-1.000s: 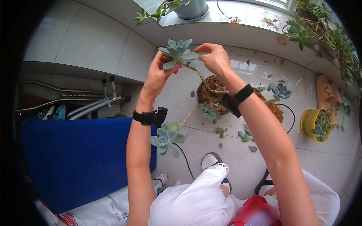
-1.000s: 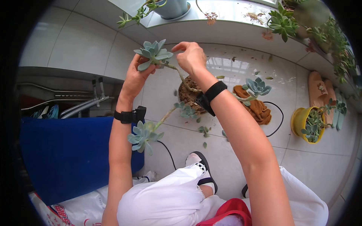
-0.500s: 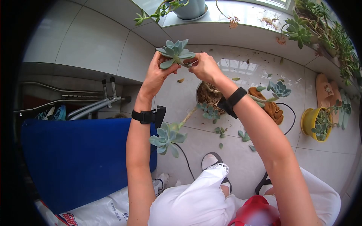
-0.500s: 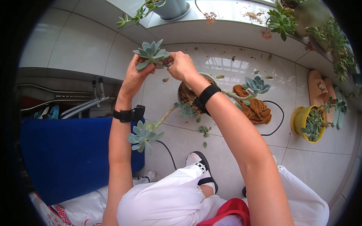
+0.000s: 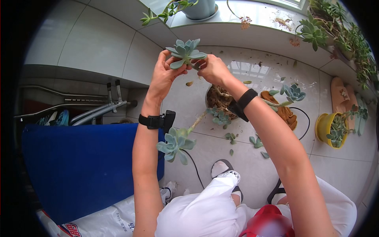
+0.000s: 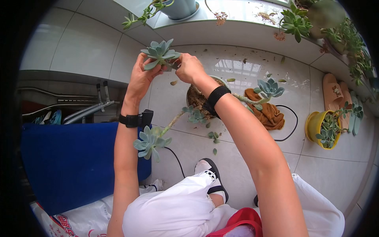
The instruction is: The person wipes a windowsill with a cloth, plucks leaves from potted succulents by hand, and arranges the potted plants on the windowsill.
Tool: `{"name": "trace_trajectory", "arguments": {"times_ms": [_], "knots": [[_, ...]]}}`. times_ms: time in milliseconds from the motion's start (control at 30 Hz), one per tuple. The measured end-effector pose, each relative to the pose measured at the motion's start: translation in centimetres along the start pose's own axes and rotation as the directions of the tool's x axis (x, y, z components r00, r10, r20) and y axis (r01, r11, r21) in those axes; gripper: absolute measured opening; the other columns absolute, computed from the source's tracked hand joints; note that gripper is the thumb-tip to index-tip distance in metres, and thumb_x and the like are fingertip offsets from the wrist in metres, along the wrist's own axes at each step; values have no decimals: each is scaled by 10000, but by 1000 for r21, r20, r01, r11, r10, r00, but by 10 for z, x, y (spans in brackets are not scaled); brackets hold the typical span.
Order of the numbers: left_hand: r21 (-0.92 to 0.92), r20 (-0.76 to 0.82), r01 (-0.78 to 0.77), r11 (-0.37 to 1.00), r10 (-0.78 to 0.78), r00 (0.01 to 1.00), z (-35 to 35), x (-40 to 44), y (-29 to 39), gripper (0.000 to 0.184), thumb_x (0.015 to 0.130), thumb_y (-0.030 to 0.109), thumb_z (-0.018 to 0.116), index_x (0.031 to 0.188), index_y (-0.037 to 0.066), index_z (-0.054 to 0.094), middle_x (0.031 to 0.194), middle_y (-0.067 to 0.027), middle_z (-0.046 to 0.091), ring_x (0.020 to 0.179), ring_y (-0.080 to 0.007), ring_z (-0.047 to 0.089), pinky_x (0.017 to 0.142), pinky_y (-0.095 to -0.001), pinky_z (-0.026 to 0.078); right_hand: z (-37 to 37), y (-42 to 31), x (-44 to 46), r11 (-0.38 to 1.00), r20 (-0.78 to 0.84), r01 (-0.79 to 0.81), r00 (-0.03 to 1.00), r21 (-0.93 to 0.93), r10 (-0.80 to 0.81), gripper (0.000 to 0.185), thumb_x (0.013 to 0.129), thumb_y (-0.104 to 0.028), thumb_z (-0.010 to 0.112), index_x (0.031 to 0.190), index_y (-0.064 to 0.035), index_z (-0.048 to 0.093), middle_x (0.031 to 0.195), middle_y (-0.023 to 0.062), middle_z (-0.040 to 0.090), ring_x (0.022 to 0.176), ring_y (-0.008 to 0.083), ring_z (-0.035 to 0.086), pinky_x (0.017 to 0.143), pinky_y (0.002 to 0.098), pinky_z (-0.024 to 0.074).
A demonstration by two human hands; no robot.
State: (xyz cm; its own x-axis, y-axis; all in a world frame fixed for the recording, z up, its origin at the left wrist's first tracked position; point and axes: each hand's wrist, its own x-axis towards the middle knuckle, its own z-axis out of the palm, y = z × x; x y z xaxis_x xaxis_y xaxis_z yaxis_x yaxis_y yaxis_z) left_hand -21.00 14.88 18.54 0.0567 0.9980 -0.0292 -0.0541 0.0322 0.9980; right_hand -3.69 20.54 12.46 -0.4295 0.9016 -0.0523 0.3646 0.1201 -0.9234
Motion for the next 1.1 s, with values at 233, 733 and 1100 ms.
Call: {"name": "trace_trajectory", "arguments": {"times_ms": [233,733,1100], "knots": [[-99,32,10,995,-7,999,-7,2,-6,329,871,30,711,1160,9,556,1130,-89,642,948,-177,668,876,-315,544,-4,-9,-4,998,-4,66,998,22,-66,371,766,-144,740,1125,-60,700,1013,124,733,901,243,695,811,352,521],[-94,9,44,995,-43,999,-10,-1,-7,313,884,66,708,1159,32,563,1174,-61,590,1025,-148,632,867,-313,551,-4,-17,-6,990,-39,48,998,131,-43,245,841,-182,735,1069,-92,748,949,108,748,824,199,690,806,342,517],[-23,14,39,999,-38,999,-6,-4,1,356,875,28,693,1201,34,552,1187,-46,575,990,-133,632,844,-311,557,2,-10,1,988,2,69,998,139,-70,244,860,-182,720,1092,-109,742,958,95,749,841,189,683,823,339,513]]}}
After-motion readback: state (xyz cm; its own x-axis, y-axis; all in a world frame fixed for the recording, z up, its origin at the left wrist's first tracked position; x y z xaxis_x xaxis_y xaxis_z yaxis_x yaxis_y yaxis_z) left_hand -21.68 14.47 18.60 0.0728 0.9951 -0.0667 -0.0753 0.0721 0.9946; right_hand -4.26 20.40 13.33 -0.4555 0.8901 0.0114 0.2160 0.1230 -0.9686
